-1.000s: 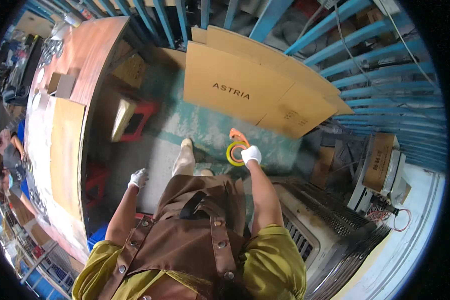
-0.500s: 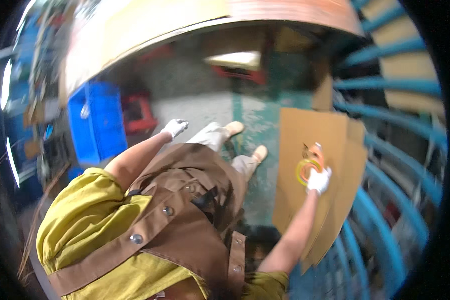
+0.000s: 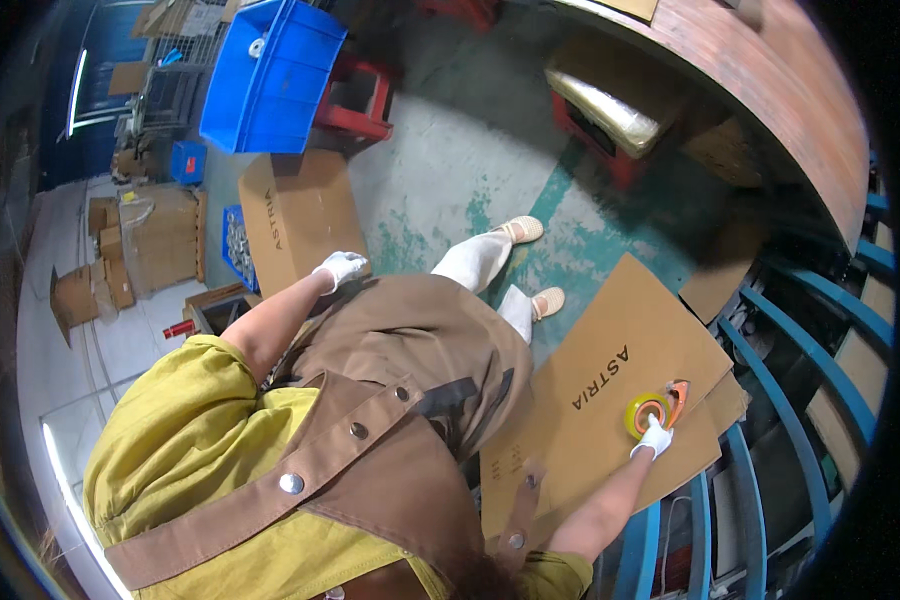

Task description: The person puts on gloves, sets up a tape dispenser, and seals the bottom of several cardboard boxes using the tape dispenser.

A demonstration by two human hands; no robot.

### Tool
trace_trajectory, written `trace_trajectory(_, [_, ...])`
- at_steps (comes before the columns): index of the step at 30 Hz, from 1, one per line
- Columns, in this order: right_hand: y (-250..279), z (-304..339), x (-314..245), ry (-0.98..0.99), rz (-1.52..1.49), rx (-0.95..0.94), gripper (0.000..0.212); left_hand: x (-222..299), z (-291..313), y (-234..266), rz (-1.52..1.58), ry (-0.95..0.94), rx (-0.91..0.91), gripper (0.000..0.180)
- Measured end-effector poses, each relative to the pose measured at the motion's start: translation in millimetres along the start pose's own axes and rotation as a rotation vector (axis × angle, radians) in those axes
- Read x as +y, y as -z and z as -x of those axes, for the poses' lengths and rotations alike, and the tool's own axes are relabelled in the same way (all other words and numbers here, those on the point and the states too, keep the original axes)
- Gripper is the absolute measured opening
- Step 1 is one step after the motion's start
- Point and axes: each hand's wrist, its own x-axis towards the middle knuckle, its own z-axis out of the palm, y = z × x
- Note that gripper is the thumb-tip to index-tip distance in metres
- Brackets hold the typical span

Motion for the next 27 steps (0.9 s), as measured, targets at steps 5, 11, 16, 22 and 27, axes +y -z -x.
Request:
trace_trajectory(5, [-16.3,23.3,-18.4,0.068,0.369,0.098,0.068,4.5,20.9,-23.7,0.094,0.001,0.011,0.046])
trace_trajectory(11, [0.8,49.7,-8.8,0.260,0.337,-0.076,0.060,15.5,24.5,-37.4,0.118,-0.050,0.016,0.044])
trace_trajectory(16, [-18.9,98.8,7.6,0.609,0.590,-0.092,0.054,27.3,41.3,-30.0,0.087,-0.088,0.030,0.044])
trace_trajectory(22, [-74.5,189.9,-56.2,0.295,0.617,-0.199,0.024,18.6,29.4,-2.8,0.129,-0.089,-0.017,0.045])
trace_trajectory(27, [-97.5,265.4,-86.2,0.448,0.677,-0.068,0.028,51.7,0.3,52.6,0.061,-0.239,0.014,0.045])
